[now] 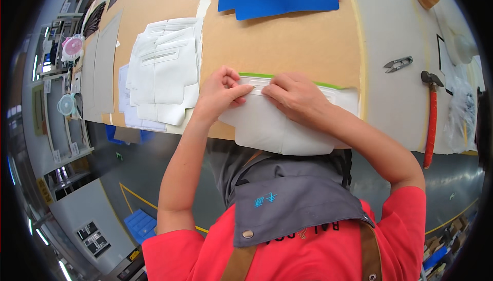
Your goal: Assembling and finishing a pocket component for a leather bag by cutting and folding material around a zipper opening.
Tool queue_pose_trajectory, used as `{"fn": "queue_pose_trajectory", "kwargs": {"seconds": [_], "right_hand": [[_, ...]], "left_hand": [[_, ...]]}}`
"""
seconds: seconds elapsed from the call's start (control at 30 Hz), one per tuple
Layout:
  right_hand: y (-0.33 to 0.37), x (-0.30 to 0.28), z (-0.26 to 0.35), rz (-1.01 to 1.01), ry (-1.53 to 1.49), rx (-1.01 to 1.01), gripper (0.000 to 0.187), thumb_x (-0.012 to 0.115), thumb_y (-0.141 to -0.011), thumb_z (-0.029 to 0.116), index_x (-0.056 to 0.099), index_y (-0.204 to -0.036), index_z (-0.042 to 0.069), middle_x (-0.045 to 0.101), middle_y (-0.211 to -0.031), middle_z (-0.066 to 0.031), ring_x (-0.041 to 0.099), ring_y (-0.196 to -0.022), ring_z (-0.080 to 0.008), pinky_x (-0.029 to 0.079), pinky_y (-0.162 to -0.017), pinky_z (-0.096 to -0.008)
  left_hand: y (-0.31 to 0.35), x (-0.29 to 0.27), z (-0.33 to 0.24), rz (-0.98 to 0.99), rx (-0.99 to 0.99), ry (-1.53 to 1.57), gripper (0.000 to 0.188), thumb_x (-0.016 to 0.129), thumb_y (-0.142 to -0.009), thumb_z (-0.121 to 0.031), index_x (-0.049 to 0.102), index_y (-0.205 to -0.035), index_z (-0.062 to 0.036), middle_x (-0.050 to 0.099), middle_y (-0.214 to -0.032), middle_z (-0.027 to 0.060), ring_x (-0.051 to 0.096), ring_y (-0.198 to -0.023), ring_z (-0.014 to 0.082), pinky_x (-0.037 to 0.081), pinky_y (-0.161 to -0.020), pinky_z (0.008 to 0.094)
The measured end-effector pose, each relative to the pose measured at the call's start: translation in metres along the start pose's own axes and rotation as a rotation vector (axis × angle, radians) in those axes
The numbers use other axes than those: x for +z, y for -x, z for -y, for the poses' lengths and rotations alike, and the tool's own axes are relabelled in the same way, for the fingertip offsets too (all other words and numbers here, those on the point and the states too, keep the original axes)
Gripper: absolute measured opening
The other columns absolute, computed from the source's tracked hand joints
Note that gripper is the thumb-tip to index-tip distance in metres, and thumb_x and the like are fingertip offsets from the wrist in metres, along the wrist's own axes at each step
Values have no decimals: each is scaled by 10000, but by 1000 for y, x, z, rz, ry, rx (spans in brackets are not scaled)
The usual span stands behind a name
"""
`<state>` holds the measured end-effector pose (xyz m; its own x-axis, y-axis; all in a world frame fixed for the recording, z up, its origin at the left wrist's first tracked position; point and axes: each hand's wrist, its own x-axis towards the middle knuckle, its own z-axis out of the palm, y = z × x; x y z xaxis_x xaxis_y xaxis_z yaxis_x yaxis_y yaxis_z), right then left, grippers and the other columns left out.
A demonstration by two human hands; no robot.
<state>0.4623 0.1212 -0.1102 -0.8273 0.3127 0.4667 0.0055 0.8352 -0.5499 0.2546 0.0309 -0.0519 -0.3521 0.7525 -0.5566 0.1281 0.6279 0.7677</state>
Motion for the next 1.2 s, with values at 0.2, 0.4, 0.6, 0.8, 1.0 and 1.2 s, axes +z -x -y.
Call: {"fn": "queue_pose_trajectory", "kwargs": {"seconds": [0.2, 0.4, 0.6, 0.8, 1.0, 1.2], "right_hand": [[-41, -3, -14, 223, 39, -78, 163, 695, -889, 76, 690, -1051, 56, 648, -987, -98, 627, -997, -277, 514, -846, -377], [1, -90, -23, -176, -197, 581, 256, 672, -958, 145, 669, -1169, 0, 672, -1069, -131, 654, -1041, -271, 545, -885, -357], [38, -102, -19, -156, -227, 789, 283, 684, -953, 120, 663, -1211, 4, 629, -1145, -131, 649, -999, -238, 551, -887, -340], [33, -86, 14, -341, 159, 599, 193, 724, -915, 94, 657, -1073, 5, 631, -1037, -131, 654, -895, -283, 534, -772, -370], [33, -62, 4, -281, -153, 684, 122, 695, -930, 56, 642, -1015, -14, 656, -928, -132, 666, -831, -277, 532, -744, -372], [36, -53, 3, -350, -298, 735, 134, 685, -953, 65, 646, -1053, -15, 677, -942, -121, 682, -848, -212, 546, -771, -327]], "left_hand": [[9, -14, 22, -173, 19, 31, 267, 822, -884, -169, 600, -978, -55, 622, -751, -8, 638, -596, 79, 510, -511, 214], [9, 14, -2, -311, 342, -317, 327, 809, -884, -173, 650, -1131, -30, 645, -809, 20, 656, -726, 116, 524, -566, 248], [-29, 64, -37, -240, 951, -663, 363, 848, -793, -182, 685, -1072, -17, 644, -999, 114, 633, -953, 229, 520, -799, 363], [-48, 54, -55, 289, 321, -485, 350, 836, -763, -219, 713, -1029, -28, 722, -965, 107, 682, -913, 225, 540, -823, 359], [-55, 61, -66, 550, 209, -277, 298, 838, -819, -222, 721, -1002, -17, 697, -891, 33, 623, -799, 130, 514, -755, 312], [-59, 69, -76, 652, 159, -357, 327, 845, -807, -216, 733, -1040, -17, 709, -925, 56, 654, -829, 136, 515, -756, 292]]}}
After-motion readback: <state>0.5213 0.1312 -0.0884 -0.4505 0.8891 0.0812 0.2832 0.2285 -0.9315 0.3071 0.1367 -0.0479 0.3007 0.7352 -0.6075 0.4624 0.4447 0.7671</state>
